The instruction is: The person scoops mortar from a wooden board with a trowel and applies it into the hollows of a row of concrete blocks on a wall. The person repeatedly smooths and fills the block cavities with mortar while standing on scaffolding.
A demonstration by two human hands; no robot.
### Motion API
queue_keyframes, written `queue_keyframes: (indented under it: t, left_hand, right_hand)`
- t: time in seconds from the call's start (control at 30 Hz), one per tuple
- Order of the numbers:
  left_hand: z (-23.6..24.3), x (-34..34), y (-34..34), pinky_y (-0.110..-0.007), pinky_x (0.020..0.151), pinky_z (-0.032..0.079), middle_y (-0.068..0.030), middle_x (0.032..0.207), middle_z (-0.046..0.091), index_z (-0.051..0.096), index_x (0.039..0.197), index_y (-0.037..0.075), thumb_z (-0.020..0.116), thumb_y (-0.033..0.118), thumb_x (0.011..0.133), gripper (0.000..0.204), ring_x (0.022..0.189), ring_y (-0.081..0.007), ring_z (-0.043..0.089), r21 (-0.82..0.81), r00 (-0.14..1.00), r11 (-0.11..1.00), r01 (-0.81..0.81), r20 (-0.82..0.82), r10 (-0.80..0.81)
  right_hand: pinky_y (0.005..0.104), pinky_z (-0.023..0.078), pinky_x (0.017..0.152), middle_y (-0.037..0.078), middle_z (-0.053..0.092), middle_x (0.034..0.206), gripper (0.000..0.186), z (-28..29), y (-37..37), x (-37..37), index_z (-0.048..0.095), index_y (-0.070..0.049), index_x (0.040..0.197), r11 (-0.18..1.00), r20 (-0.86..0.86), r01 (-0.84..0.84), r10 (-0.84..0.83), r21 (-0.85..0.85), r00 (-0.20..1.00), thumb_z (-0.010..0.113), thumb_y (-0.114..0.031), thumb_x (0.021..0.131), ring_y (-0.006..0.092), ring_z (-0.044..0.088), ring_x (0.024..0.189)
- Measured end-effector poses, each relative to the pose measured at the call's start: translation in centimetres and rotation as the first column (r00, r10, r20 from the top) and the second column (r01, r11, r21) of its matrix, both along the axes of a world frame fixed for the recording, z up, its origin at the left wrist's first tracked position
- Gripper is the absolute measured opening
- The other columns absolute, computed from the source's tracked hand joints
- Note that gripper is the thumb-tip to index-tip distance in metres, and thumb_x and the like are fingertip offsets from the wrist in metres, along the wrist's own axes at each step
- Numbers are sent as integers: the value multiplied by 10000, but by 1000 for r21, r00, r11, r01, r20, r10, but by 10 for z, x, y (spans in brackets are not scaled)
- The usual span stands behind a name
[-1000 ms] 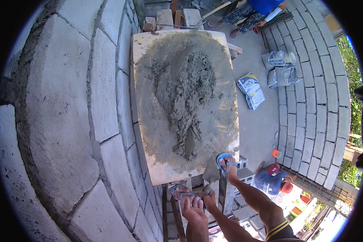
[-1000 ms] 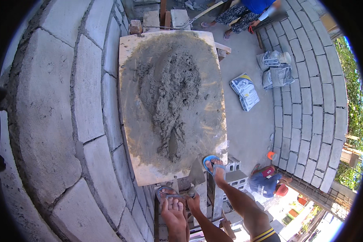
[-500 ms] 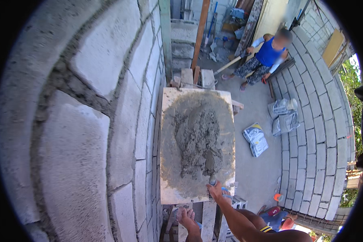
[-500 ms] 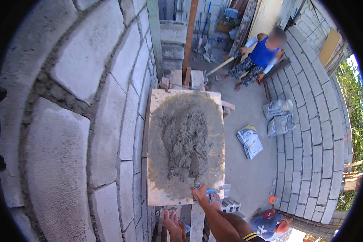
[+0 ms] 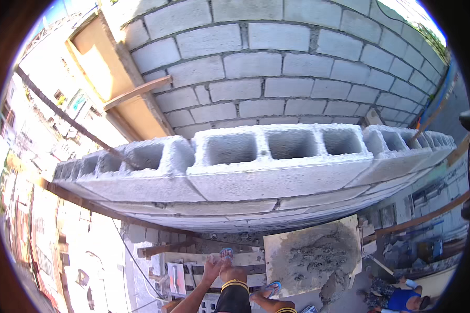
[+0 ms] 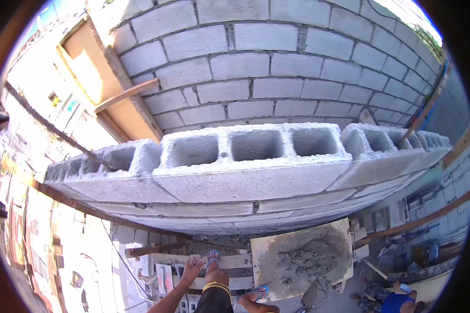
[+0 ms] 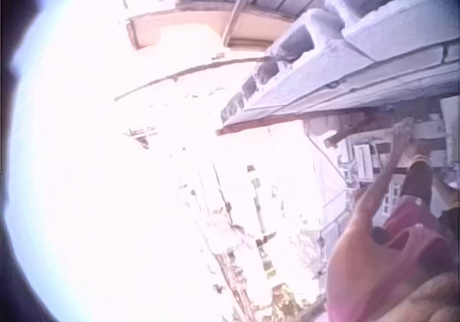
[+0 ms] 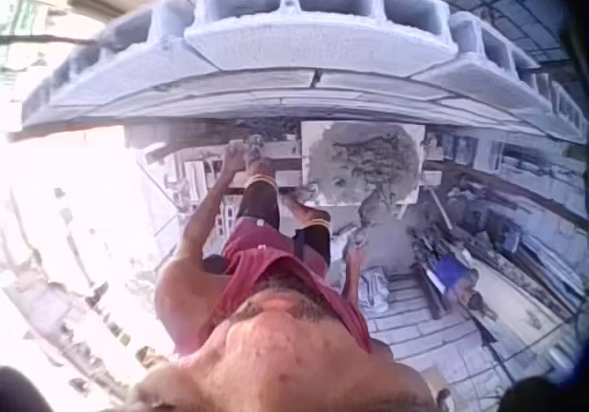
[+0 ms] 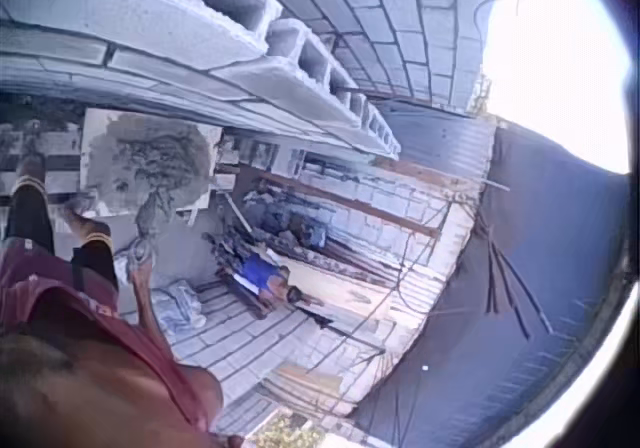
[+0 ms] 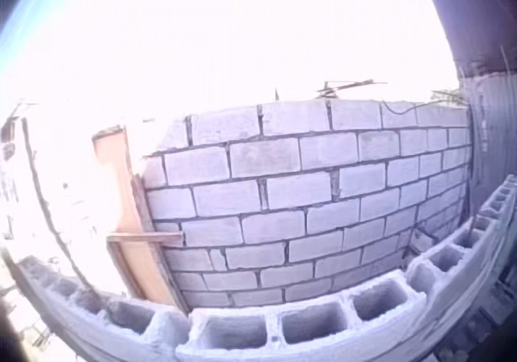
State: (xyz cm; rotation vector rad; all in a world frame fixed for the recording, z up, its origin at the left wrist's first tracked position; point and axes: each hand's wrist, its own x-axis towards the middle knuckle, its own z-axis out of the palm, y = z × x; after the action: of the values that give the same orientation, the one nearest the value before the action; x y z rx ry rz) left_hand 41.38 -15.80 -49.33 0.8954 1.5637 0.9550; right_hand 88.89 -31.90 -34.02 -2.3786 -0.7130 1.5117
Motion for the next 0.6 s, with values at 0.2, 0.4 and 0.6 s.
queue_keyframes:
  t: [0.2, 0.4, 0.6]
  left_hand:
    - [72, -34, -49, -305, 827, 545, -97, 962, 700, 576, 1174, -44, 651, 144, 918, 327, 920, -147, 681, -155, 995, 985, -80, -75, 69]
    - [260, -51, -40, -355, 889, 539, -123, 1095, 682, 584, 1224, -3, 773, 234, 870, 466, 993, -219, 679, 319, 974, 946, 50, 194, -117]
    - [405, -167, 29, -393, 872, 548, -169, 1106, 667, 527, 1258, -3, 868, 190, 758, 635, 1028, -323, 658, 768, 971, 639, -49, -113, 210]
  right_hand:
    - [356, 440, 872, 147, 528, 1197, 819, 114, 64, -69, 353, -22, 1483, 915, 48, -381, 378, 132, 924, 725, -366, 839, 188, 525, 1057]
    - [302, 494, 634, 57, 599, 968, 738, 210, 142, -195, 420, 8, 1431, 681, 1, -683, 708, 265, 706, 700, -288, 816, 134, 582, 772]
    - [272, 403, 517, 47, 535, 656, 394, 360, 296, -401, 537, 29, 992, 576, -251, -742, 818, 343, 518, 678, -301, 830, 118, 517, 542]
